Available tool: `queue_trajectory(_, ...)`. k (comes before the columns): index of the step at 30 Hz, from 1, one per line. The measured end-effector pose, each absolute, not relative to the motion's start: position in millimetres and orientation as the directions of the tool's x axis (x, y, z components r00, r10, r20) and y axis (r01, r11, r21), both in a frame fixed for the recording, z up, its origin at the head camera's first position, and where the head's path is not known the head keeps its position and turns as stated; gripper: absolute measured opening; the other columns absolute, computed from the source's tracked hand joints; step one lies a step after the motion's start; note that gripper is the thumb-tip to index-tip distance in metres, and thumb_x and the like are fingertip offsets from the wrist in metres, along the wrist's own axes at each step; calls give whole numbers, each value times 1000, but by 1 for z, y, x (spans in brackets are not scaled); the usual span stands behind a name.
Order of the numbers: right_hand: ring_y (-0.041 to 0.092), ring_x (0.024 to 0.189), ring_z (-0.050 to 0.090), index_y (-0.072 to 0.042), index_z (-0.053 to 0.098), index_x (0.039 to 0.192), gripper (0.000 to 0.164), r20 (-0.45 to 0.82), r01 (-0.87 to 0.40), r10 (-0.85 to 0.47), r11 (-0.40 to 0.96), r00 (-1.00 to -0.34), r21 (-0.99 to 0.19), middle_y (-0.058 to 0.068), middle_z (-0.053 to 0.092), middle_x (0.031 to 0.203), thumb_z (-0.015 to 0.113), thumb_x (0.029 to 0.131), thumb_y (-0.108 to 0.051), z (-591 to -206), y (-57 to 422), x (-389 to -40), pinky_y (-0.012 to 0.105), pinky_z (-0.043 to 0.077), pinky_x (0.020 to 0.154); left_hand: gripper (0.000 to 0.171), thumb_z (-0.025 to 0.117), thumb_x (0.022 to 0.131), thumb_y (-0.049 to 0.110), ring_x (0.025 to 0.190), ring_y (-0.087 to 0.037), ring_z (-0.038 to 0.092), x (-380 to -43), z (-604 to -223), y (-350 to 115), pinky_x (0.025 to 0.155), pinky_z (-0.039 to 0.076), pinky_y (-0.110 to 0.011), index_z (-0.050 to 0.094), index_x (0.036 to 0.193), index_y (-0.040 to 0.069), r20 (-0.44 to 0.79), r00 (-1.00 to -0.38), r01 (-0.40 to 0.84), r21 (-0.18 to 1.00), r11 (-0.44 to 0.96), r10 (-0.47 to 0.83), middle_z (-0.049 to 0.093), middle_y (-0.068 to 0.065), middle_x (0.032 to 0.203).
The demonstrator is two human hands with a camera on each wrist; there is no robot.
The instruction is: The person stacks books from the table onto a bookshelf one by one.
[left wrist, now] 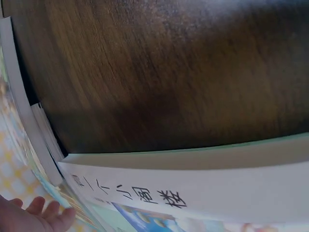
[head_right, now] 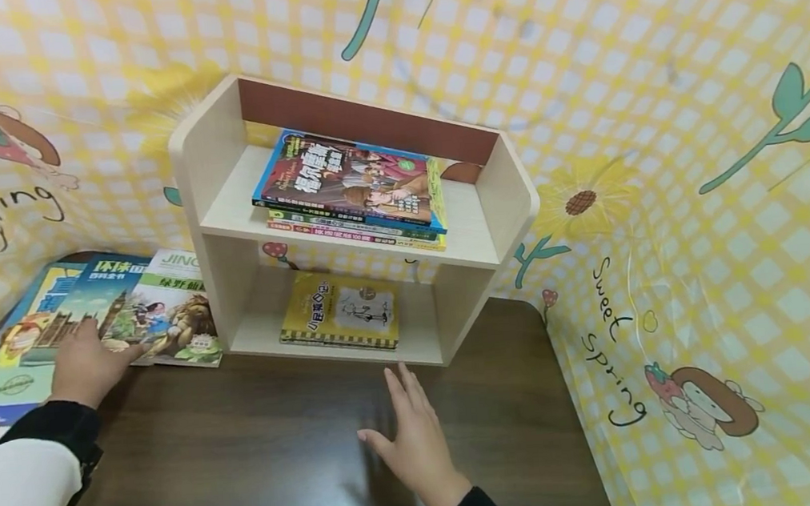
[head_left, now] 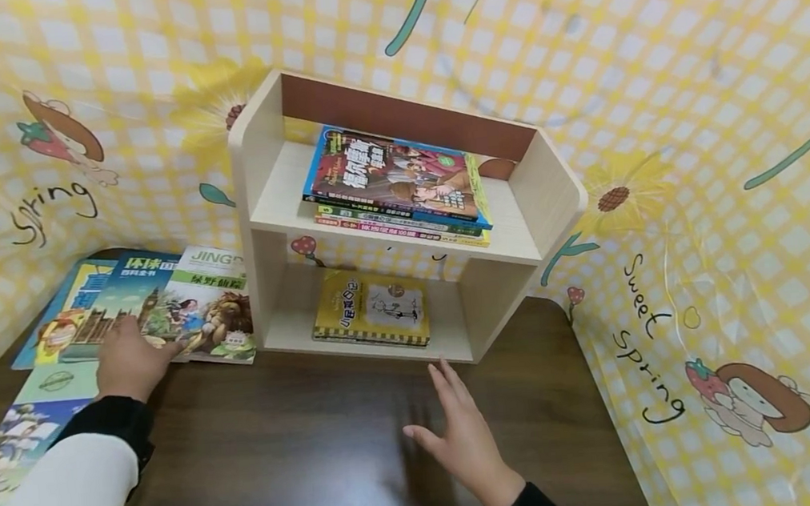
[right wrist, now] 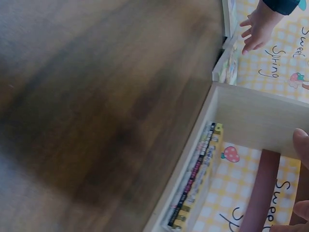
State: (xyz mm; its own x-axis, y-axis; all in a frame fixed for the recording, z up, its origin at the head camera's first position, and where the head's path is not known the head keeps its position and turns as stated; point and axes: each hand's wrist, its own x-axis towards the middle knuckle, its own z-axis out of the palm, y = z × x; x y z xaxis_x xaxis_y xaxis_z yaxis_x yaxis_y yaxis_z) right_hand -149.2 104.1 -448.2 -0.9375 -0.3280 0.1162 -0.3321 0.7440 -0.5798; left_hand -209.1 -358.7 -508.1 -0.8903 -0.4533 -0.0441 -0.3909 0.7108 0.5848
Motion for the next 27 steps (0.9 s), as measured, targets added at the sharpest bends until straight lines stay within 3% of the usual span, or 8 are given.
queue_trajectory(8, 41, 136, 34, -5, 34, 149, 86, 114, -328, -323, 751, -940, -574, 18, 26, 156, 77, 81, -36, -463, 116, -140, 58, 39, 102, 97, 71, 84, 36, 119, -64, 28, -226, -507, -352, 95, 31, -71, 18, 140, -23, -84, -894, -412, 540, 734, -440, 28, -50, 128)
queue_trajectory(13, 41, 137, 33, -8, 32, 150, 86, 72, -297, -318, 750, -945, -591, 17, 24, 157, 76, 82, -37, -467, 121, -137, 58, 40, 101, 102, 75, 78, 42, 108, -64, 35, -234, -514, -346, 86, 36, -70, 23, 135, -25, -110, -894, -422, 536, 731, -435, 32, -52, 120)
queue_trajectory(21, 41, 137, 33, -9, 33, 150, 85, 59, -293, -323, 748, -945, -596, 17, 26, 156, 75, 82, -38, -469, 121, -137, 57, 40, 100, 112, 75, 79, 42, 119, -68, 22, -238, -530, -342, 94, 25, -74, 5, 140, -22, -176, -853, -505, 512, 695, -491, 15, -54, 133)
queue_trajectory(27, 40, 138, 32, -10, 33, 150, 84, 57, -279, -305, 761, -951, -586, 16, 26, 156, 76, 82, -38, -469, 121, -140, 58, 39, 101, 117, 80, 76, 34, 118, -69, 22, -246, -528, -342, 93, 26, -73, -2, 145, -14, -146, -850, -493, 563, 663, -507, 14, -54, 132)
